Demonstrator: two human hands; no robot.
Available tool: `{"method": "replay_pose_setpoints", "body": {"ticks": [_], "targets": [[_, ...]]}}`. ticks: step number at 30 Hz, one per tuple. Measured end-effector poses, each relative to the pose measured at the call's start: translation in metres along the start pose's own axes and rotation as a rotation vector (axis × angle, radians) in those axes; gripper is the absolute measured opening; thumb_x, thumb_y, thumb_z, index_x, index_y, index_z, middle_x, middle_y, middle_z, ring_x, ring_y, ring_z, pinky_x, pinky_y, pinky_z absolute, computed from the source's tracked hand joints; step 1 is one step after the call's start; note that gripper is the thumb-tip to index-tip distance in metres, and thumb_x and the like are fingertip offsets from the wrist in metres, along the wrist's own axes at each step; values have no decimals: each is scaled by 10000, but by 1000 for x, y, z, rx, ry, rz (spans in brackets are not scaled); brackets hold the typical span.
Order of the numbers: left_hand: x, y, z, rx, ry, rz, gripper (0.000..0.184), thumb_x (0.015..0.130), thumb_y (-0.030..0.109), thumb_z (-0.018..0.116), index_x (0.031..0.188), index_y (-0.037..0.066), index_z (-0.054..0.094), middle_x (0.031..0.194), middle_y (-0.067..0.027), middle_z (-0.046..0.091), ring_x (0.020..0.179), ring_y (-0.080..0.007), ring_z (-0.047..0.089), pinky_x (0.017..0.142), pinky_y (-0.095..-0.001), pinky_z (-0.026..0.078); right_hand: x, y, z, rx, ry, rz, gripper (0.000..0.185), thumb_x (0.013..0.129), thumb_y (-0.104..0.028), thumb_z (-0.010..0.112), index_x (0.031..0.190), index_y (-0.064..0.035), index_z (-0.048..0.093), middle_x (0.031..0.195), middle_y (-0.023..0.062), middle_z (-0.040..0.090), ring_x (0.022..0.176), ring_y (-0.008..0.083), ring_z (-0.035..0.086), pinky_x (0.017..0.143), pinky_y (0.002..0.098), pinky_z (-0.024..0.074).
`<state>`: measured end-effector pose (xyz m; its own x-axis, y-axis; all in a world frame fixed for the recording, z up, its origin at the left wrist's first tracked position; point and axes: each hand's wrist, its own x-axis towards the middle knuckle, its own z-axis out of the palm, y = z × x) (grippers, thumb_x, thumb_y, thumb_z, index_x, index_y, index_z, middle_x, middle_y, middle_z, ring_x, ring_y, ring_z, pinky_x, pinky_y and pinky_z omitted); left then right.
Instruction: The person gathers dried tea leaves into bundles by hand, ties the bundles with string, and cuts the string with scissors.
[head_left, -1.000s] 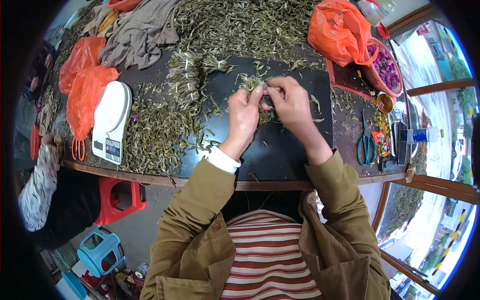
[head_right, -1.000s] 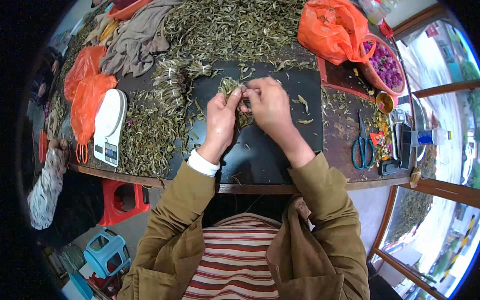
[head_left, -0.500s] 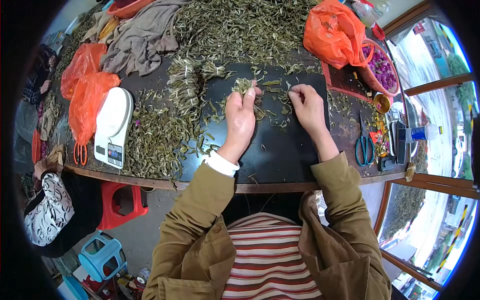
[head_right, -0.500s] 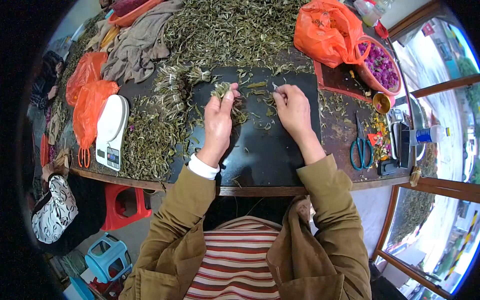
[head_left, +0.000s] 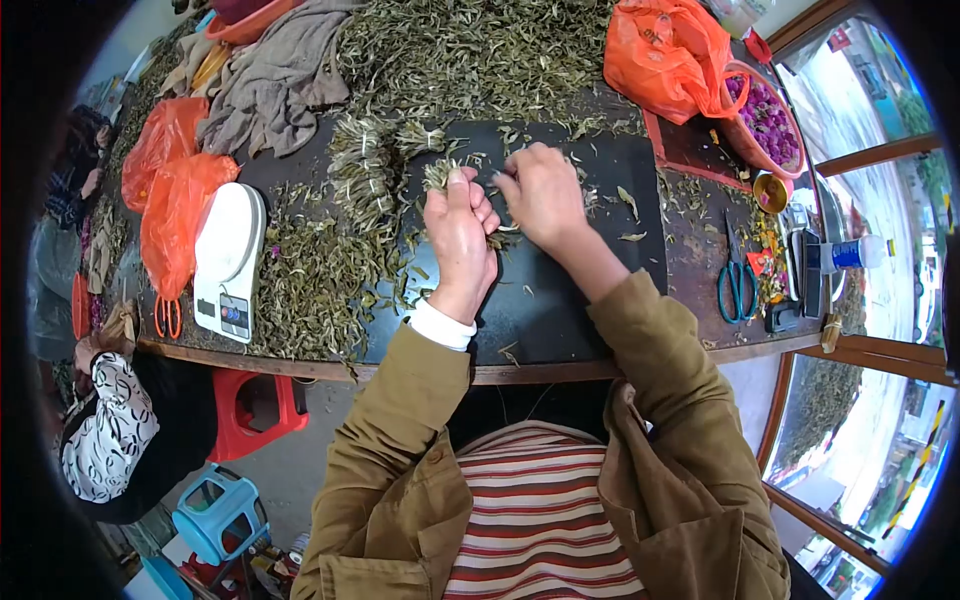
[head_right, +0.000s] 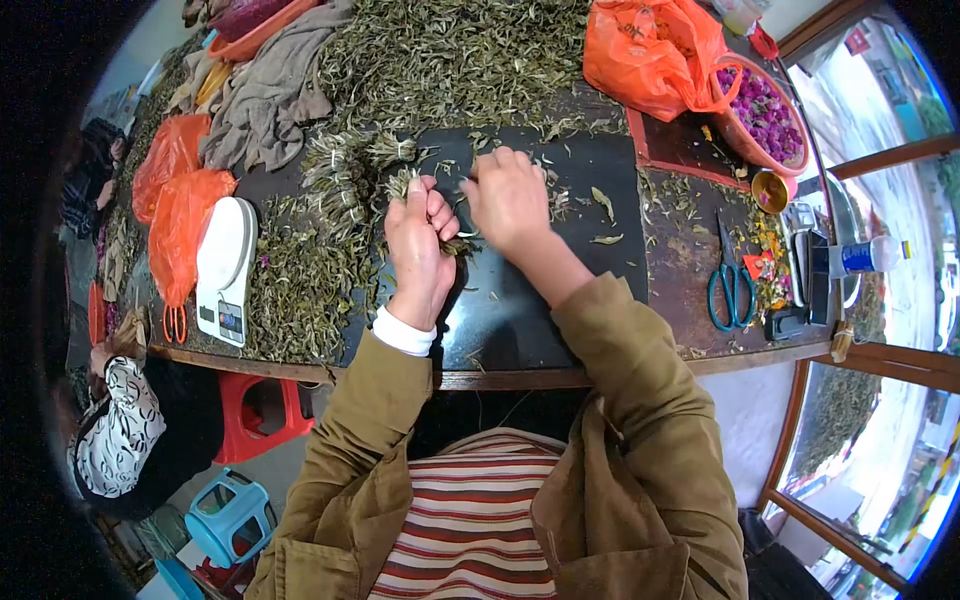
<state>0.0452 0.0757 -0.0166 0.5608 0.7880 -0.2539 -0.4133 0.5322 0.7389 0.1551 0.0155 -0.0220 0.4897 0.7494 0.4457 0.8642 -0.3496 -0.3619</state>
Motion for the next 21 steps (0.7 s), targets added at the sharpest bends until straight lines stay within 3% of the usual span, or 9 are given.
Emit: {"method": "replay_pose_setpoints", "body": {"ticks": [5, 8, 11, 14, 16, 19, 21], "targets": [[0, -4, 8, 40, 137, -37, 175, 1006, 202, 420, 992, 46, 497, 736, -9, 481, 590, -64, 429, 503, -206, 383, -1, -18, -5, 174, -65, 163, 71, 802, -67, 607, 847, -20, 635, 786, 96, 573, 698, 231, 545, 627, 318, 452], [-5, -9, 11, 107, 24, -8, 169, 1001, 196, 435, 1002, 42, 506, 730, -10, 479, 591, -64, 429, 499, -216, 392, -11, -32, -18, 328, -16, 170, 104, 804, -59, 604, 890, -17, 644, 829, 98, 596, 739, 244, 563, 662, 326, 465], [-3, -7, 14, 87, 7, -1, 166, 998, 191, 444, 1006, 40, 512, 729, -10, 480, 590, -62, 428, 494, -216, 390, -27, -44, -21, 540, 69, 8, 197, 815, -89, 575, 979, -10, 651, 933, 154, 627, 835, 315, 577, 780, 377, 481], [-1, -3, 14, -83, 106, -24, 165, 993, 185, 457, 1008, 35, 523, 734, -9, 484, 586, -54, 425, 485, -208, 377, -31, -19, -55, 467, 1, 93, 241, 819, -69, 567, 1044, -10, 627, 1033, 163, 622, 899, 313, 585, 828, 372, 479], [0, -4, 9, -102, 75, -20, 167, 994, 186, 453, 1005, 34, 523, 735, -9, 485, 581, -54, 422, 479, -205, 369, -39, 35, -61, 302, 237, 208, 312, 827, -75, 566, 1131, -5, 579, 1102, 168, 604, 943, 314, 586, 861, 378, 476], [-1, -4, 6, -108, -44, -8, 177, 997, 189, 443, 998, 32, 525, 737, -9, 490, 565, -51, 414, 460, -196, 346, -59, 62, -24, 72, 272, 50, 341, 836, -91, 570, 1162, 5, 545, 1113, 178, 594, 966, 324, 582, 874, 383, 470], [-12, 6, 9, -88, -48, 40, 178, 998, 193, 441, 1002, 33, 521, 730, -3, 479, 552, -49, 394, 453, -192, 331, -56, -13, -36, 253, -153, 83, 359, 852, -108, 550, 1186, 23, 530, 1165, 198, 578, 1055, 338, 564, 933, 392, 450]]}}
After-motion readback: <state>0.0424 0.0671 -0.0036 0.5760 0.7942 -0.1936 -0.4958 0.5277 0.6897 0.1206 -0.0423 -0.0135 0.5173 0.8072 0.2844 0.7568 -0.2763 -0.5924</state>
